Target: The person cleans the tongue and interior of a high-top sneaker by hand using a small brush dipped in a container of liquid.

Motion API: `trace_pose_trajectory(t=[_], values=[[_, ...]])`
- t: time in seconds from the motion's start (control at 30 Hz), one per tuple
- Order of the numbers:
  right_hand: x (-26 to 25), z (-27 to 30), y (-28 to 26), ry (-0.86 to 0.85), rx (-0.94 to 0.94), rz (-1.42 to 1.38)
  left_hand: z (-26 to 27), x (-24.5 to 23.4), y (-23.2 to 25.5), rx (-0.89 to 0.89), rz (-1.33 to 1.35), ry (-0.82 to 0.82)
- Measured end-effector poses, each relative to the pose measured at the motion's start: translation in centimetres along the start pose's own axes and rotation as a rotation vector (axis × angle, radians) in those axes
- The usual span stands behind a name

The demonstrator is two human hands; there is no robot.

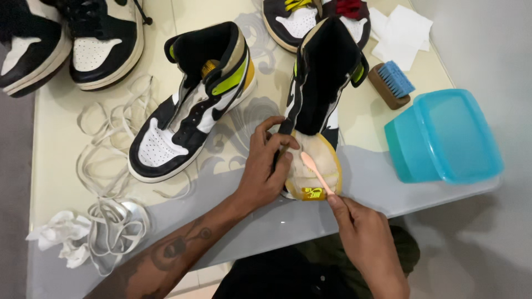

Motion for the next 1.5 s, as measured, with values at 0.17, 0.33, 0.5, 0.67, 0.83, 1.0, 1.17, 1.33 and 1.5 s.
trace_pose_trajectory(t=[0.17,0.33,0.5,0.67,0.83,1.0,1.17,1.33,1.5], values=[[0.3,1.0,1.4,0.028,-0.037,-0.023,0.1,0.2,0.2,-0.018,-0.003,0.001],[-0.7,1.2,0.4,-0.080,0.147,-0.024,-0.3,0.3,0.2,-0.029,0.004,-0.037],[-0.9,1.2,0.9,-0.038,0.072,-0.008,-0.5,0.4,0.1,0.000,0.028,-0.014],[-0.2,1.3,1.8,-0.021,0.104,0.003,-0.6,0.3,0.1,-0.012,0.023,-0.013],[0.4,1.3,2.0,-0.040,0.194,-0.049,-0.5,0.3,0.0,-0.015,0.029,-0.017],[0.2,1.6,1.6,-0.004,0.157,-0.068,-0.6,0.4,0.0,-0.005,0.027,-0.005],[0.4,1.3,1.9,0.013,0.133,-0.077,-0.9,0.3,0.1,0.006,0.043,0.001],[0.7,1.7,2.0,0.042,0.094,-0.122,-0.5,0.3,0.2,-0.033,0.059,-0.012],[0.7,1.4,1.9,0.029,0.122,-0.070,-0.5,0.2,0.3,-0.044,0.058,-0.003]])
Point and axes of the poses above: each hand's wrist, its own z-axis away from the middle knuckle, its own x-axis out of the palm, y = z × x, the point moved 1 cm from there along -z, towards the middle knuckle, and after that the axes turned 10 degrees about -x, right-handed, at the moved point
